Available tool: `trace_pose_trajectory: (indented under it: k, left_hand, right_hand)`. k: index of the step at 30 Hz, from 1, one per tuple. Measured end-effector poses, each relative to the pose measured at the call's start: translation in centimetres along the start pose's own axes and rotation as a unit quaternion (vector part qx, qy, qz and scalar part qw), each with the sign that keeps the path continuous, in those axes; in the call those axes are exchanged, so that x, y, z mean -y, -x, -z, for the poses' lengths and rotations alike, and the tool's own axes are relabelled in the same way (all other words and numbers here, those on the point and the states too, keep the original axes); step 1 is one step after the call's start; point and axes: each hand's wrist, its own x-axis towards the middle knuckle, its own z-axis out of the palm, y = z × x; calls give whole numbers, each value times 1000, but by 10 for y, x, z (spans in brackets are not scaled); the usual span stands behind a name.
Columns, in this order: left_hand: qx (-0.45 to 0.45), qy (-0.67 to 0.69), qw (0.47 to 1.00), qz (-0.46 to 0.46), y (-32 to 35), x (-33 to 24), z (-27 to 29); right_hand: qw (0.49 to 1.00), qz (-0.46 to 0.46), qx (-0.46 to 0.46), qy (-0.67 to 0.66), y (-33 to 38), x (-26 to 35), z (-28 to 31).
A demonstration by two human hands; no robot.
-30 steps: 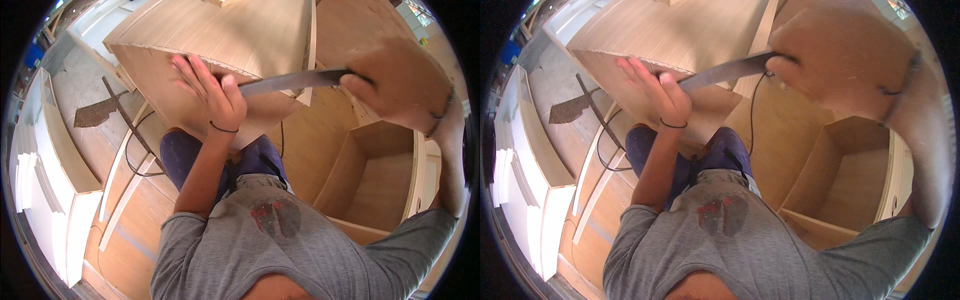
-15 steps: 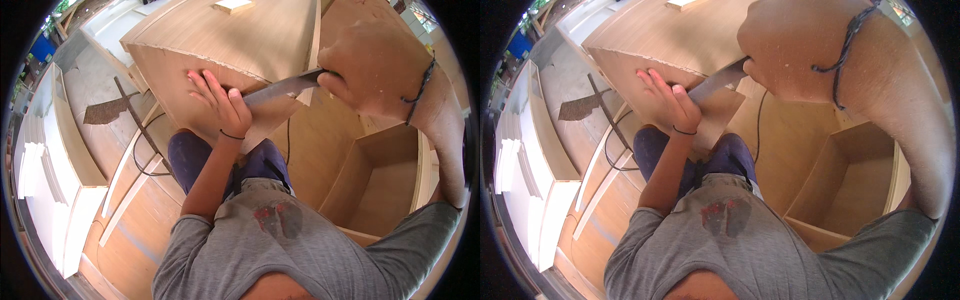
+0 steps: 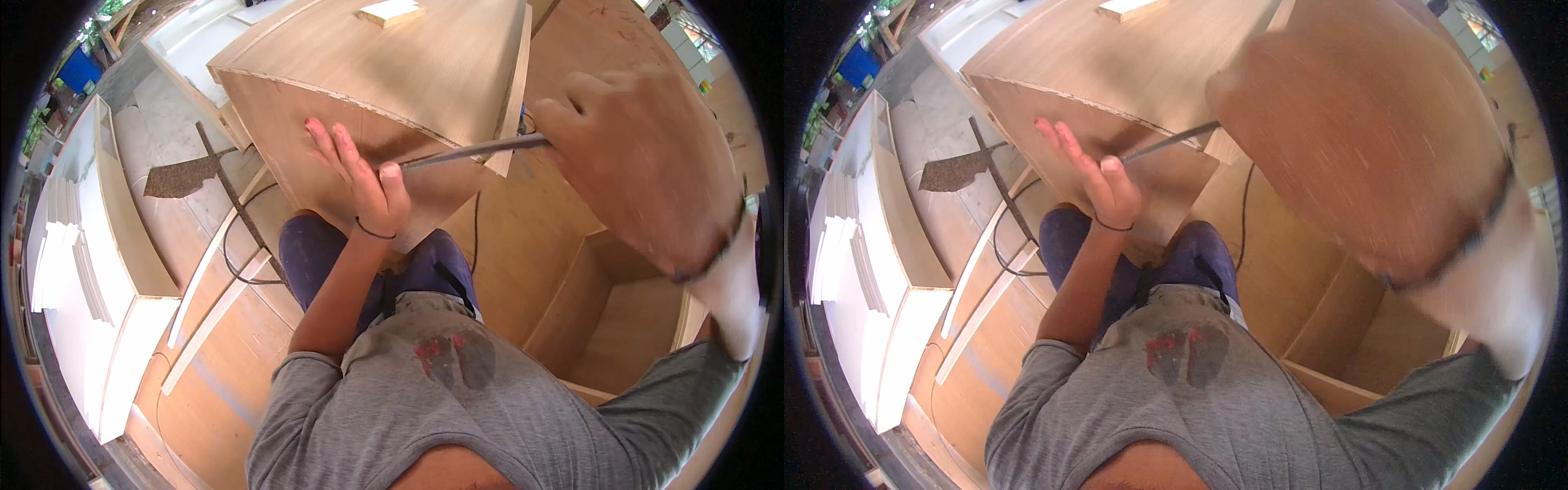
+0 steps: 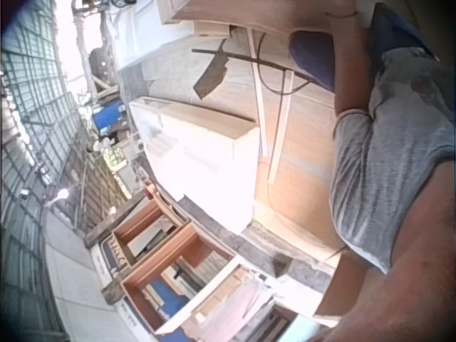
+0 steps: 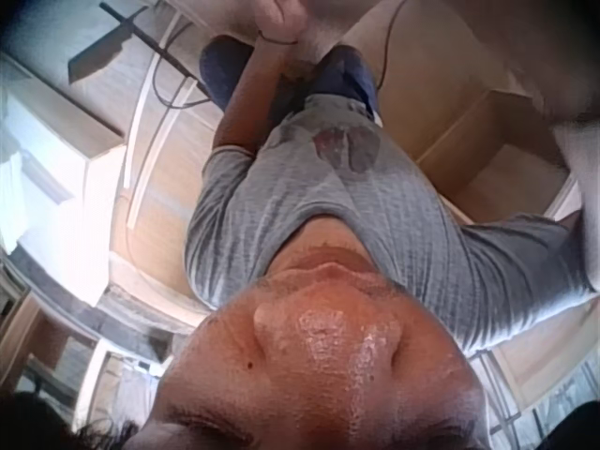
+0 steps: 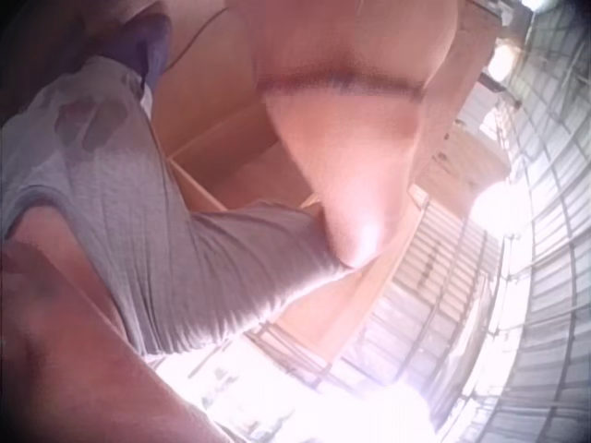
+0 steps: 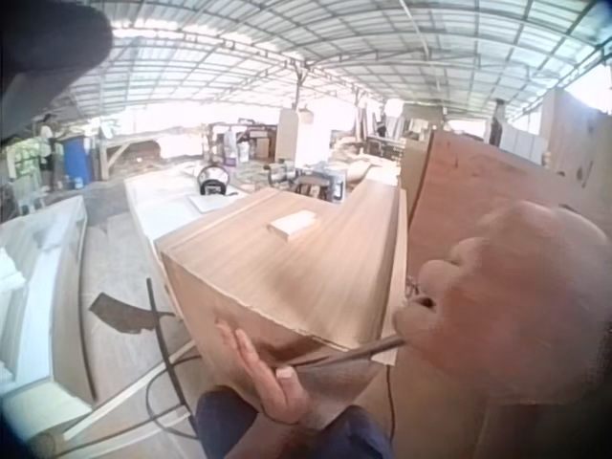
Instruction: The person files the edges of wooden furniture components using a hand file, smoothing the corners of a small cabinet and a long board by hand.
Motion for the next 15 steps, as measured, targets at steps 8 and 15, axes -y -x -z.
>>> trace_pose_trajectory:
  k: [8,15]
  left_hand:
    - [145,-80,979,-117,-18,-42,-1]
    - [113,-134,969,-176,-16,-27,-22]
  right_hand:
    - [992,-39,-118,7,64,-12,-57]
    - [986,-4,-140,93,72,-26,-81]
